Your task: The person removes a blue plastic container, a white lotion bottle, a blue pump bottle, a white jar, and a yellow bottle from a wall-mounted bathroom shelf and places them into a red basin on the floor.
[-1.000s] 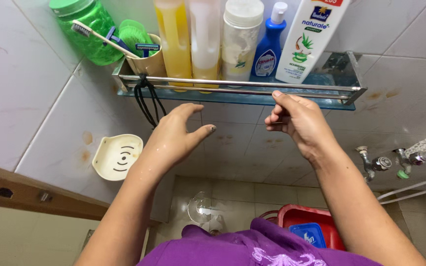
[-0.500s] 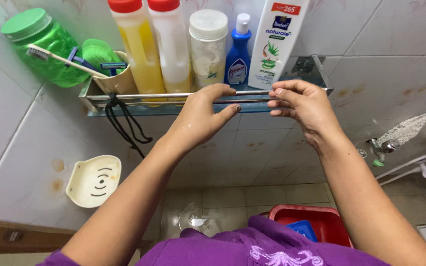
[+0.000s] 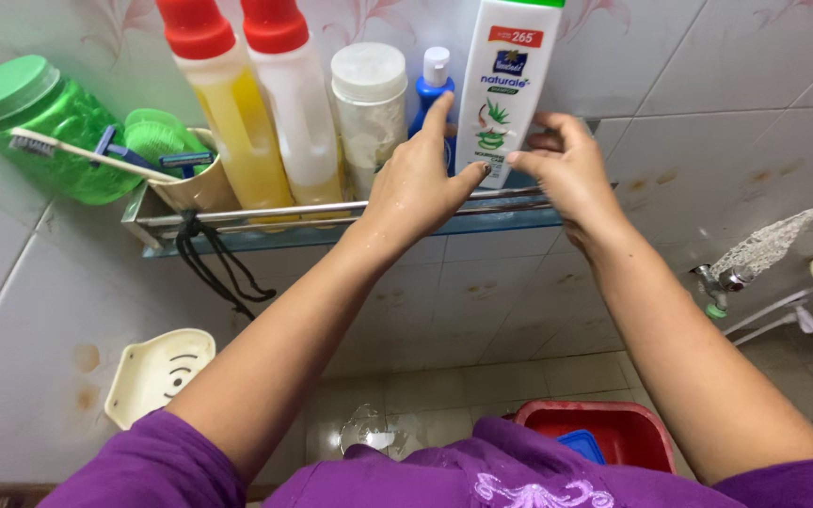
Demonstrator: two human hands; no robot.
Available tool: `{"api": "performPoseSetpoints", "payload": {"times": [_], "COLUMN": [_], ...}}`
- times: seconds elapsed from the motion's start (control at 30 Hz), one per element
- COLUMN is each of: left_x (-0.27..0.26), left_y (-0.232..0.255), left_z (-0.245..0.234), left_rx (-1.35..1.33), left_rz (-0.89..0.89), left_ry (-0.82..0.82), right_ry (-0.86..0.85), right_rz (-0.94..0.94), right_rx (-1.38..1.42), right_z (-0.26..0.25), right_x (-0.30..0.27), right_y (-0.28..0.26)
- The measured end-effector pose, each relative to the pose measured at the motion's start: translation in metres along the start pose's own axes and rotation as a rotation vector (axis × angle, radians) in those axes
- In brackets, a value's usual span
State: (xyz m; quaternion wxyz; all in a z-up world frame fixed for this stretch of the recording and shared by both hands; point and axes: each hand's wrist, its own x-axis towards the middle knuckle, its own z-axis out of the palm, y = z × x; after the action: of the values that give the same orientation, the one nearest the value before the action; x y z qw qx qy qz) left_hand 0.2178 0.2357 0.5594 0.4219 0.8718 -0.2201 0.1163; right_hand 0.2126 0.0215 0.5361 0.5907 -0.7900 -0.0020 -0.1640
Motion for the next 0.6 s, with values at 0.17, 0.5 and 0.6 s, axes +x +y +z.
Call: {"api": "performPoseSetpoints", "payload": {"times": [0.17,0.5,0.6], "left_x": [0.010,0.011,0.009], "left_y": [-0.004,-0.008,-0.014], "left_z": [0.026,0.035,0.032], "left_rx": [0.006,-0.044,-0.076], "left_rz": [0.085,0.013,-0.058], "left_ry": [0.061,0.004,-0.041], "right_ry": [-0.044,0.137,0.133], "right_rz": [-0.099,-0.287,-0.211], "right_rx": [-0.097,-0.680,-0.687], "right_z": [0.009,0.020,0.019], "right_x": [0.003,-0.001,0.004], "right_y": [0.010,0.013,0.011]}}
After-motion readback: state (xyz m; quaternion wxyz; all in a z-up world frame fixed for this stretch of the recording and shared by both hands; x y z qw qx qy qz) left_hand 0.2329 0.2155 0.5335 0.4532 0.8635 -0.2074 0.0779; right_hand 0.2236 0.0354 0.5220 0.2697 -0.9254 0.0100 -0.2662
